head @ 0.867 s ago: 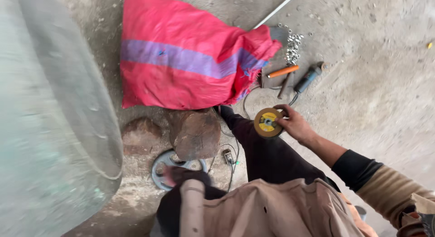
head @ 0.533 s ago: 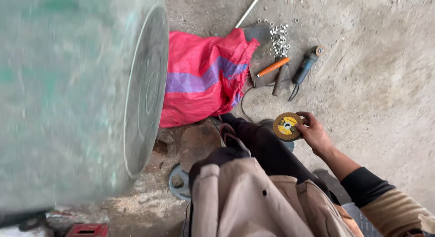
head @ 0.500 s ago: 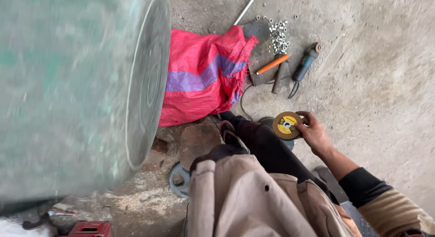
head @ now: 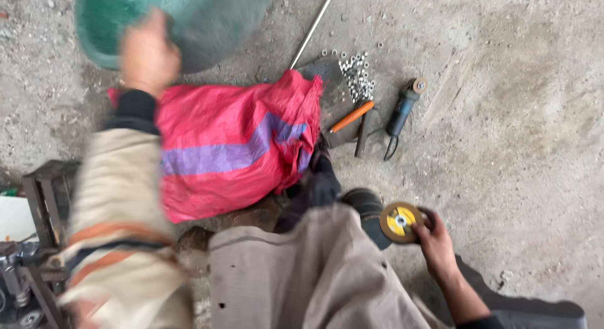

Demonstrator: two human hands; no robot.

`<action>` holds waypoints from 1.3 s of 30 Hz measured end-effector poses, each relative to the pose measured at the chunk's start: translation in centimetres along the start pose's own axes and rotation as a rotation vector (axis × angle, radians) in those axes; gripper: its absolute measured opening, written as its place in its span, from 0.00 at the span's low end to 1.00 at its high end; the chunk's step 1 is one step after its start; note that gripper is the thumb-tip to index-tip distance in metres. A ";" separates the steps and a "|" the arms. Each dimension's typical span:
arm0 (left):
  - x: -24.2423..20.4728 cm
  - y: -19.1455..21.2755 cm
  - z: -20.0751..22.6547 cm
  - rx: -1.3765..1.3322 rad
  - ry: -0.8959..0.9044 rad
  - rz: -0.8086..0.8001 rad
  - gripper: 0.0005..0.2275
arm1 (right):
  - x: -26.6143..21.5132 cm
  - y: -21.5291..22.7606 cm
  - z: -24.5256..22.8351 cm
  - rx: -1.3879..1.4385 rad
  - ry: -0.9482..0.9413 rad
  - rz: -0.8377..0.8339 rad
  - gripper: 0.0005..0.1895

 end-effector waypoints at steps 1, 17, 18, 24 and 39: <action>0.1 -3.9 1.4 0.080 0.063 -0.087 0.13 | -0.1 1.4 0.9 0.027 -0.017 0.018 0.26; -14.6 -19.8 34.9 -0.192 -0.113 -0.512 0.27 | 11.6 8.4 -11.5 -0.072 0.078 -0.111 0.28; -14.7 -19.5 36.6 -0.177 -0.172 -0.547 0.27 | 12.5 7.1 -13.7 -0.151 0.139 -0.235 0.28; -14.2 -23.5 39.9 -0.233 -0.069 -0.630 0.22 | 14.4 4.8 -20.9 -0.265 0.257 -0.361 0.28; -47.3 -44.0 36.8 -0.258 0.941 -0.886 0.14 | 36.9 -23.5 -1.3 -0.032 0.186 -0.720 0.25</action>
Point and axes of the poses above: each hand's wrist, its own x-axis towards the middle knuckle, its own y-axis out of the back of the hand, z = x × y, the point moved 7 cm from there along x, towards the middle knuckle, and after that the axes turned 11 degrees about x, right-handed, at the moved point
